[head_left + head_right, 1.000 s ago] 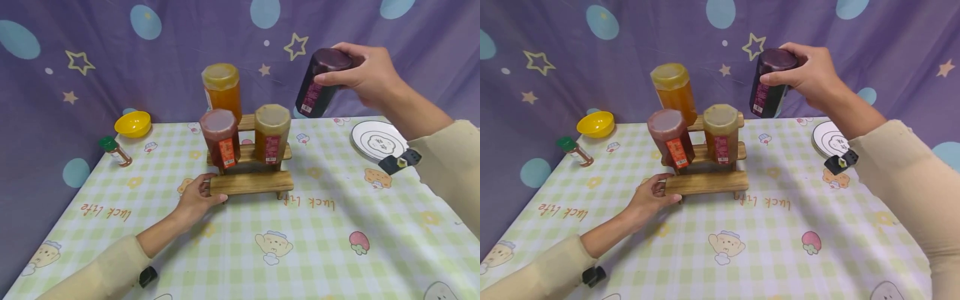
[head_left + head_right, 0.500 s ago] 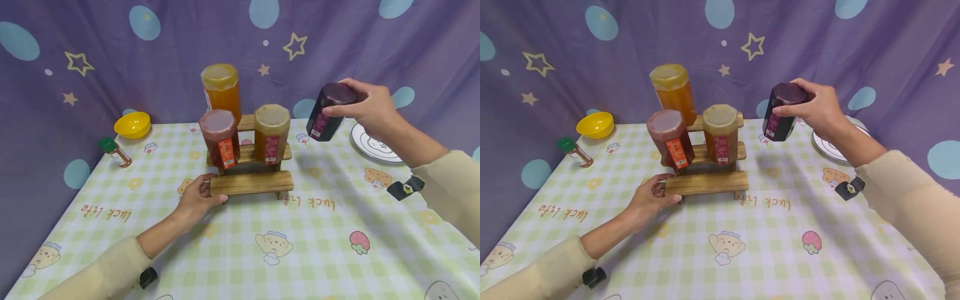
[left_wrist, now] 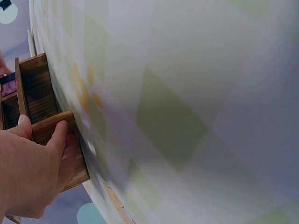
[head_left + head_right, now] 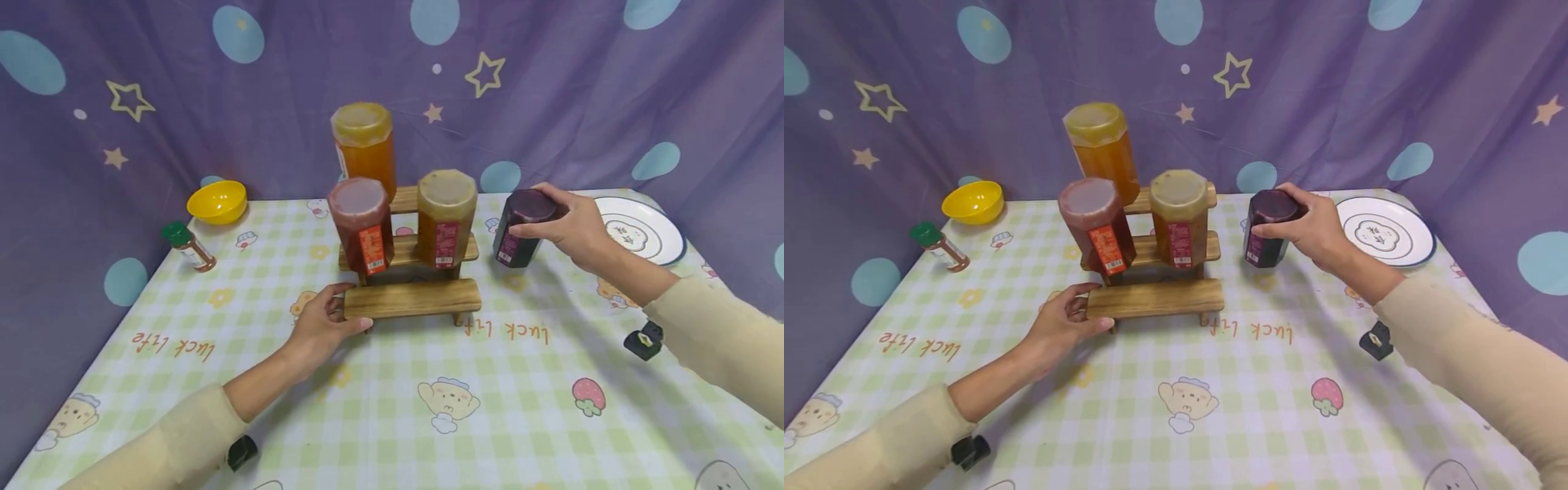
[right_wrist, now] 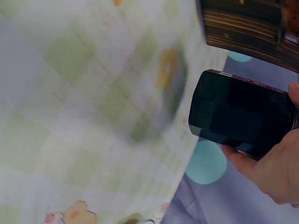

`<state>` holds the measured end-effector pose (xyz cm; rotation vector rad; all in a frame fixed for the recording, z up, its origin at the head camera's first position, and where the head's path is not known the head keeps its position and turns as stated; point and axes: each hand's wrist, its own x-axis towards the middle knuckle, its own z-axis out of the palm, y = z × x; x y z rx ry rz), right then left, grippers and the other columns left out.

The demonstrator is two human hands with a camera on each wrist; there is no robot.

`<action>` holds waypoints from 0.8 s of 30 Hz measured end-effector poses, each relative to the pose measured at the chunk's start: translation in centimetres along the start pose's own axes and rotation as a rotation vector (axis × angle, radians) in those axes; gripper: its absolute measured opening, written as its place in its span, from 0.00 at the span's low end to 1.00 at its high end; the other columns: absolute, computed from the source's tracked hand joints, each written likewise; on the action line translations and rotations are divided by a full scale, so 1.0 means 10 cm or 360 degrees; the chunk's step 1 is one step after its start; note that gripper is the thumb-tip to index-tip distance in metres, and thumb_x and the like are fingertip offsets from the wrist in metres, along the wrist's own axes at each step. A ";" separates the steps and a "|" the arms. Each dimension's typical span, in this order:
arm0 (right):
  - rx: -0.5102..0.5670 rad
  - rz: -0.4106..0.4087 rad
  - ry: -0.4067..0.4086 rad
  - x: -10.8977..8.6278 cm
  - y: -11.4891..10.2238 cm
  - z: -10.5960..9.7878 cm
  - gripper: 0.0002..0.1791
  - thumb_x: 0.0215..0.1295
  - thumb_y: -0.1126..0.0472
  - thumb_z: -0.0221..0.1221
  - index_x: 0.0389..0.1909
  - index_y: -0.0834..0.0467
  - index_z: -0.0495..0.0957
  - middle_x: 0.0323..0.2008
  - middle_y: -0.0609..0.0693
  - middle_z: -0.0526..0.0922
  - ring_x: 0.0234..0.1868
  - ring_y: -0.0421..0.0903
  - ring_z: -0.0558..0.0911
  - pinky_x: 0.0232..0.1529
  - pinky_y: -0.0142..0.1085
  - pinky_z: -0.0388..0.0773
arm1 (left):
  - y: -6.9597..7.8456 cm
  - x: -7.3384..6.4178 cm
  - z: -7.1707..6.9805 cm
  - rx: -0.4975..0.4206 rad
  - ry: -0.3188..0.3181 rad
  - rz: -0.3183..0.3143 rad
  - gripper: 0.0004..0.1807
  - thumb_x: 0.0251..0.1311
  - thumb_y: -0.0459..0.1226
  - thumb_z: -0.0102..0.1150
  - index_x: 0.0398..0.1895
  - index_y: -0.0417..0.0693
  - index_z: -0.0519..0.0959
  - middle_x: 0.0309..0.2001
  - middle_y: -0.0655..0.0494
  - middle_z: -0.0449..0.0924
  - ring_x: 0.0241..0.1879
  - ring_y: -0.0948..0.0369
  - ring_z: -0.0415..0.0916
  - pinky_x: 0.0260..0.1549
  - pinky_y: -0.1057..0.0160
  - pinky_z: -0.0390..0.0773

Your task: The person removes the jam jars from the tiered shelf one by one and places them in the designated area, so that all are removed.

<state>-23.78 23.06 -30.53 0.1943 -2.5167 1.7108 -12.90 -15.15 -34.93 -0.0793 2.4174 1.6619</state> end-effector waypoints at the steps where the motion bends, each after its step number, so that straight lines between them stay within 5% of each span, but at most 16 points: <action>1: -0.0025 0.0002 0.0000 -0.01 0.02 0.01 0.33 0.45 0.61 0.76 0.55 0.55 0.76 0.42 0.44 0.79 0.40 0.36 0.78 0.37 0.24 0.76 | 0.00 0.00 0.00 -0.0001 -0.0002 0.0002 0.37 0.54 0.35 0.70 0.67 0.49 0.64 0.47 0.49 0.72 0.32 0.60 0.61 0.29 0.67 0.68; 8: -0.0138 0.0033 0.0006 -0.06 0.11 0.06 0.42 0.45 0.57 0.76 0.64 0.57 0.70 0.58 0.55 0.74 0.49 0.35 0.76 0.42 0.20 0.74 | 0.00 0.00 -0.01 -0.0007 -0.0010 0.0002 0.37 0.54 0.35 0.70 0.67 0.49 0.64 0.50 0.47 0.73 0.34 0.60 0.63 0.31 0.67 0.69; 16: -0.0163 0.0010 -0.0015 -0.07 0.20 0.11 0.36 0.44 0.56 0.77 0.57 0.53 0.75 0.44 0.48 0.80 0.42 0.36 0.78 0.38 0.24 0.76 | 0.00 -0.01 0.00 -0.0013 -0.0004 -0.0009 0.37 0.54 0.35 0.70 0.67 0.49 0.65 0.41 0.51 0.70 0.31 0.60 0.61 0.28 0.67 0.66; 24: -0.0226 -0.0072 -0.0054 -0.06 0.23 0.09 0.32 0.47 0.55 0.75 0.55 0.51 0.75 0.44 0.48 0.80 0.41 0.38 0.78 0.38 0.25 0.74 | 0.01 -0.02 -0.01 -0.0020 -0.0013 -0.0006 0.36 0.54 0.36 0.70 0.66 0.49 0.65 0.29 0.54 0.57 0.27 0.61 0.55 0.24 0.68 0.61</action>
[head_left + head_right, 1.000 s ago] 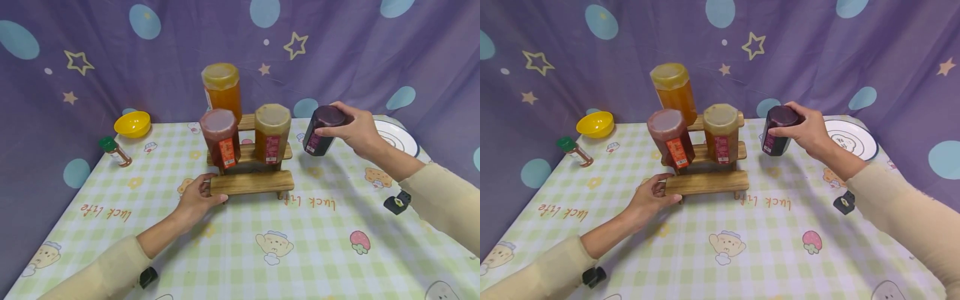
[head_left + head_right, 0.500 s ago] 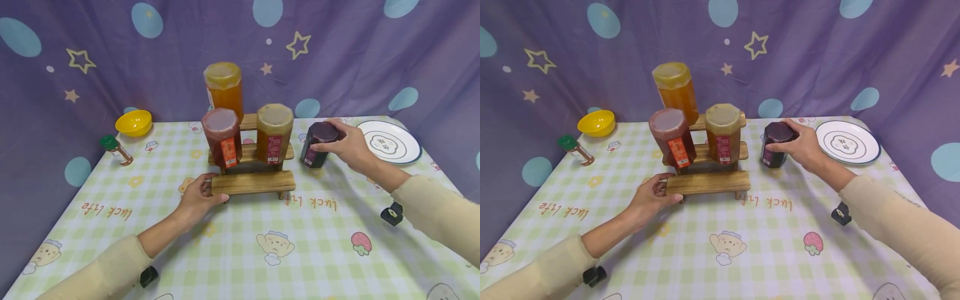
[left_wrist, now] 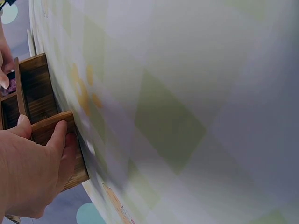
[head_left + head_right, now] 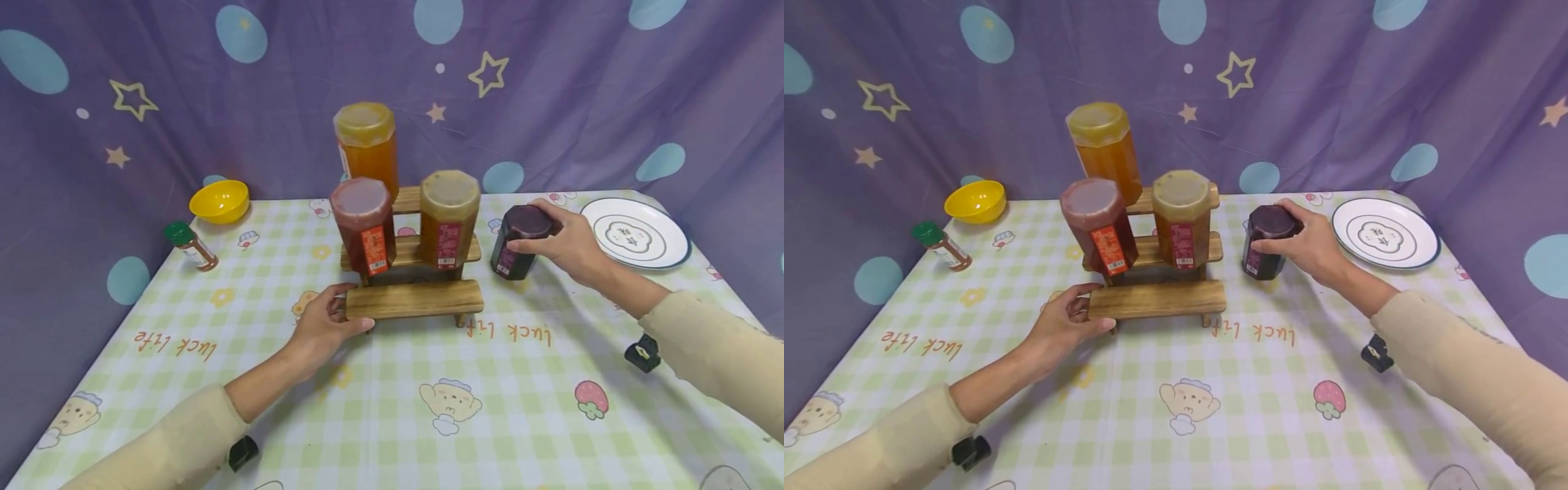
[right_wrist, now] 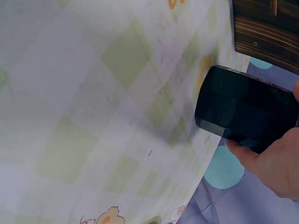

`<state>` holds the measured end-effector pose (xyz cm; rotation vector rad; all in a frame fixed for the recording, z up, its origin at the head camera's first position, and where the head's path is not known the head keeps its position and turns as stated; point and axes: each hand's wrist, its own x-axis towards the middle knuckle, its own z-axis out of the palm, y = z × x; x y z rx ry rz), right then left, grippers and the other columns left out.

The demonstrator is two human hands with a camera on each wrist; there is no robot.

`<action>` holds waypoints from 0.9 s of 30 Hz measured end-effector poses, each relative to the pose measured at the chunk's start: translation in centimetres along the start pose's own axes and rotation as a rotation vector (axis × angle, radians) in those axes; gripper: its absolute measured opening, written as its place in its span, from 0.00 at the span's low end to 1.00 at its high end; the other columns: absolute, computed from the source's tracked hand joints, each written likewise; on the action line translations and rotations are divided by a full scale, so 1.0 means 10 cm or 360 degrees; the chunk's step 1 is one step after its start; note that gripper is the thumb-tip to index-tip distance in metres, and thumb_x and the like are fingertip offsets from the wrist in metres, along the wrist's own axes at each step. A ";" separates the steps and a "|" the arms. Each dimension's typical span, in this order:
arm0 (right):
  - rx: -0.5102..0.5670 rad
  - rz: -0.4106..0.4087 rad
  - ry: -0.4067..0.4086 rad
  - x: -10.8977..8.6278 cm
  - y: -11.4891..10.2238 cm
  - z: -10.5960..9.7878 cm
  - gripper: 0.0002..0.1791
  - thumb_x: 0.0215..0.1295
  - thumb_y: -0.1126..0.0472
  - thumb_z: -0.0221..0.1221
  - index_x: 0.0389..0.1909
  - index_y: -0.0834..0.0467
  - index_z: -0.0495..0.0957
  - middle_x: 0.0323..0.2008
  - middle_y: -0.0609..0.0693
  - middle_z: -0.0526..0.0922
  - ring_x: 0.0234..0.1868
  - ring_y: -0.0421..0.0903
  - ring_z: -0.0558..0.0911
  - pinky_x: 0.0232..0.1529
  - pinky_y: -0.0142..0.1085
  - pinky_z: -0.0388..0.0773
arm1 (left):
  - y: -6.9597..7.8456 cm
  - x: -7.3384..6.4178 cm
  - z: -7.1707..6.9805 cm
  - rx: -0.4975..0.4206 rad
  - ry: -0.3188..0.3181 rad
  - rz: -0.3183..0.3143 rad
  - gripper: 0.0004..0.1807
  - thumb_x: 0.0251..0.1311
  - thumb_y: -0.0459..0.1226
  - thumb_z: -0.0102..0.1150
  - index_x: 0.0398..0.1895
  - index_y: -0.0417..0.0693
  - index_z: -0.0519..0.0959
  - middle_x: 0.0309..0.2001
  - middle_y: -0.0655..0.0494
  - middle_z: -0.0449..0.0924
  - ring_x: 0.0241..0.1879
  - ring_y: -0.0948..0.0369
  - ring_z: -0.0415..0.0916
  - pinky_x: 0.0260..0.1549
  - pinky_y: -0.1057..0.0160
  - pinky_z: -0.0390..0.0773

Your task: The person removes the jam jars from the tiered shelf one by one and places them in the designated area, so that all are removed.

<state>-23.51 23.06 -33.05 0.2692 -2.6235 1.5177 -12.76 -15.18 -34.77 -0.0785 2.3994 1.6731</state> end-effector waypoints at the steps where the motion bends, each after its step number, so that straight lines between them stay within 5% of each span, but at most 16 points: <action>1: 0.0018 -0.0005 -0.0011 0.00 0.00 0.00 0.32 0.48 0.55 0.75 0.56 0.51 0.75 0.44 0.48 0.80 0.41 0.38 0.78 0.38 0.25 0.75 | 0.00 0.00 0.00 -0.0002 0.0003 0.0002 0.36 0.54 0.35 0.70 0.66 0.49 0.65 0.29 0.54 0.57 0.27 0.61 0.55 0.24 0.68 0.61; 8: 0.0070 -0.0060 -0.0040 0.00 0.03 0.00 0.32 0.48 0.57 0.75 0.56 0.51 0.74 0.45 0.47 0.79 0.43 0.37 0.78 0.40 0.24 0.74 | 0.00 0.00 0.00 0.0010 0.0003 -0.0011 0.36 0.54 0.36 0.70 0.66 0.49 0.65 0.31 0.54 0.58 0.27 0.61 0.56 0.24 0.67 0.62; 15: -0.0085 0.0010 -0.0151 0.00 -0.03 -0.11 0.37 0.53 0.55 0.72 0.64 0.54 0.68 0.54 0.54 0.77 0.52 0.42 0.77 0.44 0.24 0.72 | -0.01 0.00 0.01 0.0005 0.0007 -0.0010 0.36 0.53 0.36 0.70 0.66 0.49 0.65 0.29 0.54 0.56 0.27 0.61 0.55 0.24 0.68 0.61; 22: -0.0025 0.0115 -0.0253 0.11 -0.32 -0.34 0.46 0.60 0.53 0.67 0.74 0.56 0.53 0.71 0.59 0.58 0.70 0.56 0.60 0.65 0.52 0.61 | -0.02 0.02 0.00 0.0004 0.0011 0.0005 0.36 0.53 0.36 0.71 0.65 0.49 0.66 0.32 0.54 0.61 0.29 0.61 0.57 0.25 0.68 0.63; 27: 0.0091 0.0031 -0.0194 0.21 -0.66 -0.44 0.40 0.62 0.55 0.65 0.72 0.51 0.57 0.70 0.55 0.60 0.69 0.50 0.60 0.63 0.42 0.65 | -0.02 0.02 0.00 0.0003 0.0008 0.0012 0.36 0.53 0.36 0.71 0.65 0.49 0.66 0.33 0.54 0.61 0.29 0.60 0.57 0.25 0.67 0.63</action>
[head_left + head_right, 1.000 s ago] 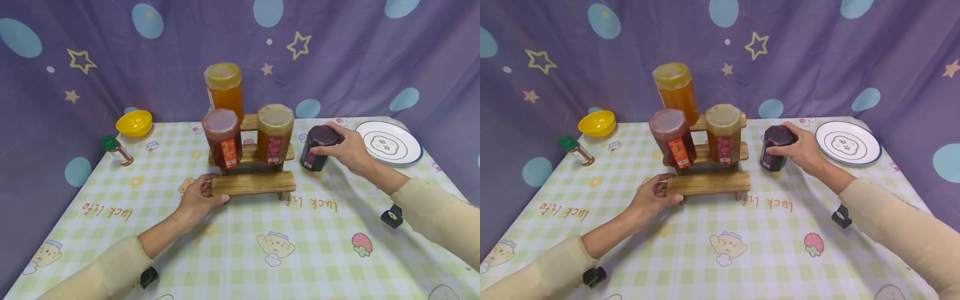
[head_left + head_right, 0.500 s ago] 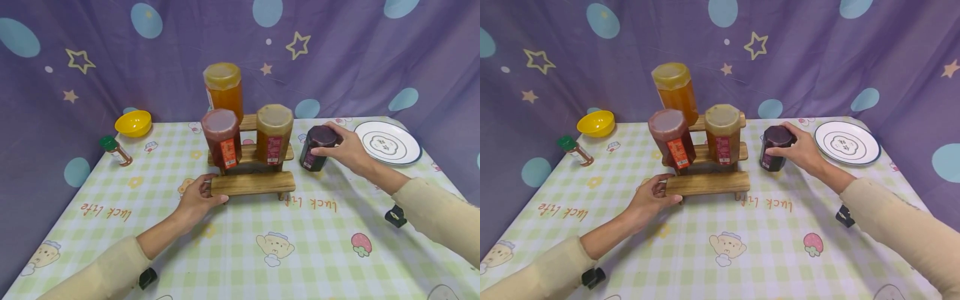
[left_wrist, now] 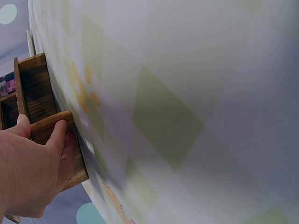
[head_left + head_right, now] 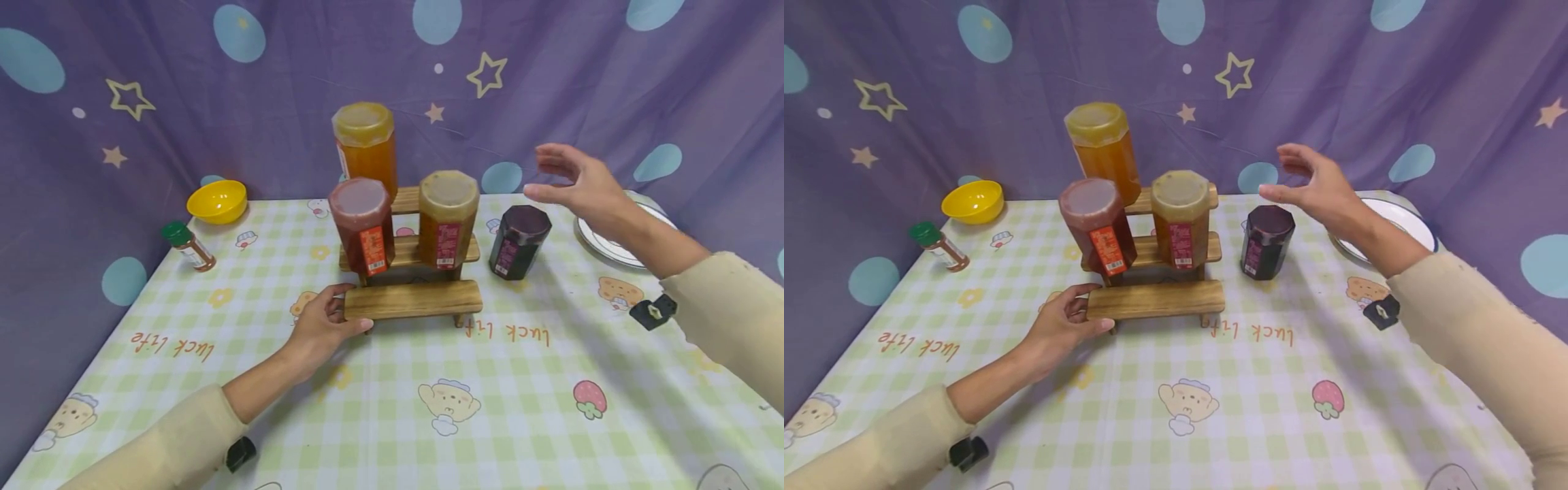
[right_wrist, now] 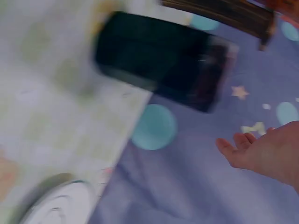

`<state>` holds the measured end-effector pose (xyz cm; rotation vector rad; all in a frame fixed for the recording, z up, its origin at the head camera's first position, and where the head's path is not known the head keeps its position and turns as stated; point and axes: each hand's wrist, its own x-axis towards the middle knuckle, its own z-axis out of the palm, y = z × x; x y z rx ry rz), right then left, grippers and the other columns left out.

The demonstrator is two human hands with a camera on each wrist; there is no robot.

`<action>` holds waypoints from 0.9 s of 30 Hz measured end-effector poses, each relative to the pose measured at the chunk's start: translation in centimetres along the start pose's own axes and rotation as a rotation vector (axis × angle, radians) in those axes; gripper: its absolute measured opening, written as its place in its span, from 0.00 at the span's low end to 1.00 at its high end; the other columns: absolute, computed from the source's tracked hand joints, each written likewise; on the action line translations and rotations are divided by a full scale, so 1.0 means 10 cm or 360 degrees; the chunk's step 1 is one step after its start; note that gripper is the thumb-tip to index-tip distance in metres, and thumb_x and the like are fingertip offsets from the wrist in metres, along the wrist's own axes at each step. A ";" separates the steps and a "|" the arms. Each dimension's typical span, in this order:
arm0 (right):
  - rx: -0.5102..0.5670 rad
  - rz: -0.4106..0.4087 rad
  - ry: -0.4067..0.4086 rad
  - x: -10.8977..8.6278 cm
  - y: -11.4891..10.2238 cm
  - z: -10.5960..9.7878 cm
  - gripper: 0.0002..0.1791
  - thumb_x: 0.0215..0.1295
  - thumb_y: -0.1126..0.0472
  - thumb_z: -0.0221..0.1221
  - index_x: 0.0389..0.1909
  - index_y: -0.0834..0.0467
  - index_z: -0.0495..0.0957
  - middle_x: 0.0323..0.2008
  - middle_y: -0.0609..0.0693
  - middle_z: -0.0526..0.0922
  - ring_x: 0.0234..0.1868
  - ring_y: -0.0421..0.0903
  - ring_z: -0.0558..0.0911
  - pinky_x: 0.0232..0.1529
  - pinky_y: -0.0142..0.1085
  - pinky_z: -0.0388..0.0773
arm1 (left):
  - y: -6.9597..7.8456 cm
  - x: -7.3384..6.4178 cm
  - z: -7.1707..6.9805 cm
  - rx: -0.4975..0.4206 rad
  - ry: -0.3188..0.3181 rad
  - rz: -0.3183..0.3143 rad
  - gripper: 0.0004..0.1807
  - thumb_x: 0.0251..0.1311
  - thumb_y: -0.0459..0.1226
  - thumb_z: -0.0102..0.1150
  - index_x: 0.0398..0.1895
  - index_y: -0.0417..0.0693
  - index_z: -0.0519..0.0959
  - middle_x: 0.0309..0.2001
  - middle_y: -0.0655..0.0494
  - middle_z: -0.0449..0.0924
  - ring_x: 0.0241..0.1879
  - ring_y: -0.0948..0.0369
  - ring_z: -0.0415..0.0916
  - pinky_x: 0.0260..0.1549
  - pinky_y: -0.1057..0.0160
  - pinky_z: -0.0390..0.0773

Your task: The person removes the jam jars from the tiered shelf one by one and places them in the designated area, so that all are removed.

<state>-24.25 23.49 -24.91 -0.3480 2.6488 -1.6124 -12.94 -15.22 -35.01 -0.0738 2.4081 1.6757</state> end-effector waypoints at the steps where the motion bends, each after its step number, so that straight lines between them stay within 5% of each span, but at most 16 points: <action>1: 0.0012 -0.0020 0.0005 0.01 -0.07 -0.01 0.39 0.62 0.55 0.65 0.72 0.51 0.58 0.70 0.54 0.60 0.69 0.49 0.61 0.63 0.41 0.65 | 0.00 0.00 0.00 -0.0001 -0.0001 0.0000 0.36 0.53 0.36 0.71 0.66 0.49 0.65 0.34 0.54 0.63 0.29 0.60 0.57 0.25 0.67 0.63; 9: 0.0022 -0.0158 -0.0053 0.13 -0.46 0.06 0.37 0.62 0.56 0.64 0.70 0.53 0.61 0.69 0.54 0.63 0.69 0.49 0.62 0.62 0.40 0.67 | 0.01 -0.01 0.00 0.0012 0.0001 0.0001 0.36 0.54 0.36 0.70 0.66 0.50 0.65 0.33 0.53 0.61 0.30 0.60 0.57 0.25 0.67 0.62; 16: -0.0041 -0.0236 -0.0241 0.23 -0.72 0.21 0.39 0.61 0.53 0.65 0.72 0.50 0.59 0.70 0.53 0.62 0.70 0.48 0.61 0.68 0.49 0.57 | 0.00 0.00 0.01 0.0021 0.0014 -0.0010 0.36 0.53 0.36 0.71 0.66 0.50 0.66 0.44 0.51 0.71 0.34 0.59 0.61 0.29 0.66 0.67; 27: -0.0169 -0.0333 -0.0433 0.47 -1.07 0.48 0.44 0.58 0.52 0.67 0.73 0.50 0.57 0.70 0.50 0.62 0.69 0.46 0.62 0.68 0.45 0.57 | 0.00 -0.01 0.01 0.0015 0.0007 0.0004 0.36 0.54 0.36 0.70 0.65 0.49 0.65 0.32 0.53 0.61 0.29 0.60 0.57 0.25 0.67 0.62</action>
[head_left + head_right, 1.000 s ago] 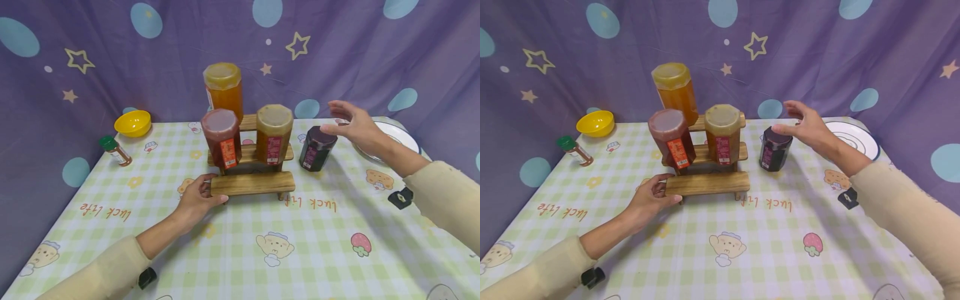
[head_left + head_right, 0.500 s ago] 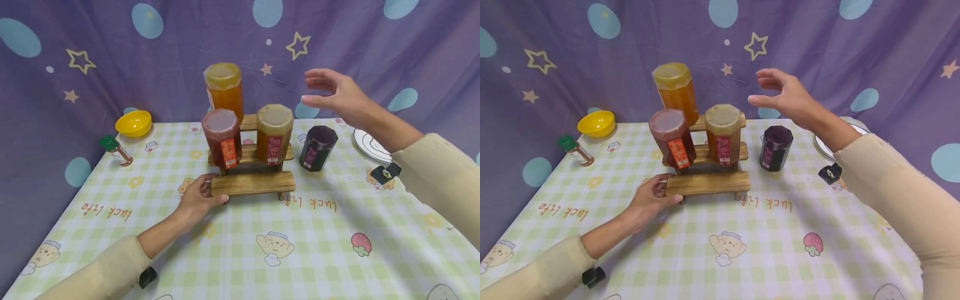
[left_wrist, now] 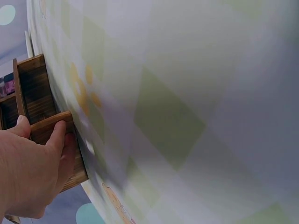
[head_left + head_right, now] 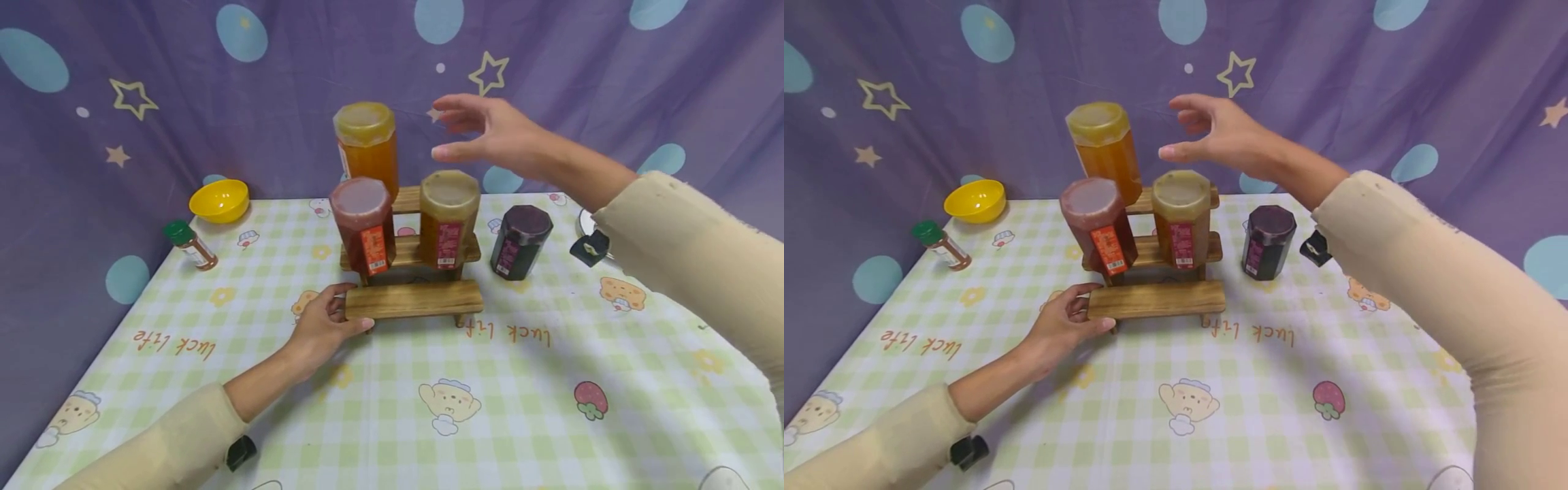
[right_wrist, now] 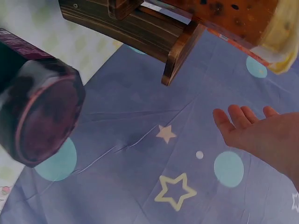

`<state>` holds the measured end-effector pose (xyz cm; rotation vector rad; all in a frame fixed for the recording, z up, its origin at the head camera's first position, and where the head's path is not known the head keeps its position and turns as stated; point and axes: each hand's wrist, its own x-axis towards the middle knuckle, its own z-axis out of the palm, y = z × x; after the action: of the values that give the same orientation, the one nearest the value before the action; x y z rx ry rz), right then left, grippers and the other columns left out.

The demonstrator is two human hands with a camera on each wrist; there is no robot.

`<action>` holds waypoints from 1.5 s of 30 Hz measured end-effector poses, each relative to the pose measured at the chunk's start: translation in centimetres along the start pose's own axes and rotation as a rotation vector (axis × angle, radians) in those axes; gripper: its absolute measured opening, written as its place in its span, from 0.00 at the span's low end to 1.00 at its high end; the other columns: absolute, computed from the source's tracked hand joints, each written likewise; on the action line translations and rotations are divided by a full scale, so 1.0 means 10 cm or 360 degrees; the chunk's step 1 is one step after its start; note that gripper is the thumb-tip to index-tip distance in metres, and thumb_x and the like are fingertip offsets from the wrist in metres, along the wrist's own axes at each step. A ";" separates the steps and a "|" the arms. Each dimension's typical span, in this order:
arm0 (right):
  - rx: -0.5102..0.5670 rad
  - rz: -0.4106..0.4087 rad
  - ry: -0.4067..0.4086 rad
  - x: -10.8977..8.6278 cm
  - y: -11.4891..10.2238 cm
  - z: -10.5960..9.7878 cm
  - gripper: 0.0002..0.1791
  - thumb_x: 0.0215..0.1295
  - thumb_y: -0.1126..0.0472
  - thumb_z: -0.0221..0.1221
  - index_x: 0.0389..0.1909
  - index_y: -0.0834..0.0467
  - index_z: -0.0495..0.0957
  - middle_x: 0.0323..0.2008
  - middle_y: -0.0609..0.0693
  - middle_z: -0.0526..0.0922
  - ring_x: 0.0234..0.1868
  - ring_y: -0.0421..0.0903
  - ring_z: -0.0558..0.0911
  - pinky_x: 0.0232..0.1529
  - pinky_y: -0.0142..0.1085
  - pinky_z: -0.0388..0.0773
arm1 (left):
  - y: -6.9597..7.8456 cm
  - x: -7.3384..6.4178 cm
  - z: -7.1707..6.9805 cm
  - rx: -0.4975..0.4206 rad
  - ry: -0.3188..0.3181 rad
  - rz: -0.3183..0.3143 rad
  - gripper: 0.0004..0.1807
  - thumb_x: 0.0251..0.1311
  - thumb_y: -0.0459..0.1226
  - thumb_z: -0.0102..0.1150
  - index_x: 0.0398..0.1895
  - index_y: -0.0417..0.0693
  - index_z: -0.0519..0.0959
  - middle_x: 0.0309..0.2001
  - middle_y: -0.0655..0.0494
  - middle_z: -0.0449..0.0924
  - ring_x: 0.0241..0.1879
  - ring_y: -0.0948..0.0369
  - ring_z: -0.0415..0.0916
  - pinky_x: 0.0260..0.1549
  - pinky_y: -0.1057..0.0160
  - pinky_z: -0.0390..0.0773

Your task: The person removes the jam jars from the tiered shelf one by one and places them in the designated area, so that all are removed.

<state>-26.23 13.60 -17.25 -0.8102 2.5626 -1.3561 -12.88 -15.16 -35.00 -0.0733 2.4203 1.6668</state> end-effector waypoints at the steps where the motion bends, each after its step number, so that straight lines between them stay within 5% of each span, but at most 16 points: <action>1: -0.0001 -0.0003 -0.0017 0.03 -0.02 0.02 0.44 0.58 0.52 0.68 0.73 0.50 0.57 0.70 0.50 0.62 0.69 0.46 0.62 0.68 0.45 0.57 | 0.00 0.00 0.00 0.0008 0.0001 -0.0001 0.36 0.54 0.36 0.70 0.66 0.49 0.65 0.34 0.54 0.63 0.30 0.60 0.58 0.26 0.67 0.63; 7: -0.0036 -0.0001 -0.0077 0.17 -0.10 0.13 0.47 0.56 0.53 0.70 0.74 0.51 0.56 0.70 0.52 0.62 0.69 0.47 0.63 0.67 0.42 0.60 | 0.00 -0.02 0.00 0.0016 -0.0002 -0.0008 0.37 0.54 0.36 0.70 0.66 0.49 0.65 0.40 0.53 0.69 0.32 0.60 0.60 0.28 0.67 0.66; 19: -0.0339 -0.0144 -0.0210 0.44 -0.32 0.28 0.52 0.56 0.48 0.68 0.75 0.56 0.50 0.69 0.55 0.63 0.67 0.50 0.65 0.66 0.43 0.62 | 0.00 -0.03 0.00 0.0004 0.0001 0.0009 0.36 0.53 0.36 0.71 0.65 0.49 0.66 0.31 0.54 0.60 0.28 0.61 0.56 0.24 0.67 0.61; 29: -0.0223 -0.0090 -0.0275 0.58 -0.47 0.34 0.53 0.57 0.51 0.68 0.75 0.60 0.45 0.67 0.56 0.65 0.60 0.46 0.71 0.62 0.36 0.66 | 0.01 -0.04 0.01 0.0021 0.0007 -0.0013 0.36 0.53 0.36 0.71 0.66 0.49 0.66 0.38 0.53 0.66 0.31 0.60 0.59 0.26 0.67 0.64; 36: -0.0237 -0.0159 -0.0318 0.62 -0.48 0.40 0.44 0.59 0.49 0.66 0.70 0.60 0.56 0.52 0.52 0.74 0.51 0.44 0.74 0.58 0.36 0.68 | 0.01 -0.05 0.01 0.0048 0.0014 -0.0033 0.37 0.53 0.37 0.71 0.66 0.50 0.65 0.44 0.51 0.70 0.36 0.59 0.61 0.30 0.67 0.67; 45: -0.0179 -0.0152 -0.0261 0.62 -0.50 0.46 0.37 0.61 0.48 0.65 0.65 0.59 0.62 0.50 0.51 0.74 0.48 0.44 0.74 0.53 0.36 0.71 | 0.02 -0.06 0.00 0.0042 0.0012 -0.0053 0.37 0.53 0.37 0.71 0.66 0.51 0.65 0.55 0.46 0.73 0.42 0.57 0.66 0.37 0.65 0.72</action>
<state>-27.87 4.88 -15.17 -1.0296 2.5193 -1.1255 -12.32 -15.15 -34.74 -0.1159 2.4324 1.6228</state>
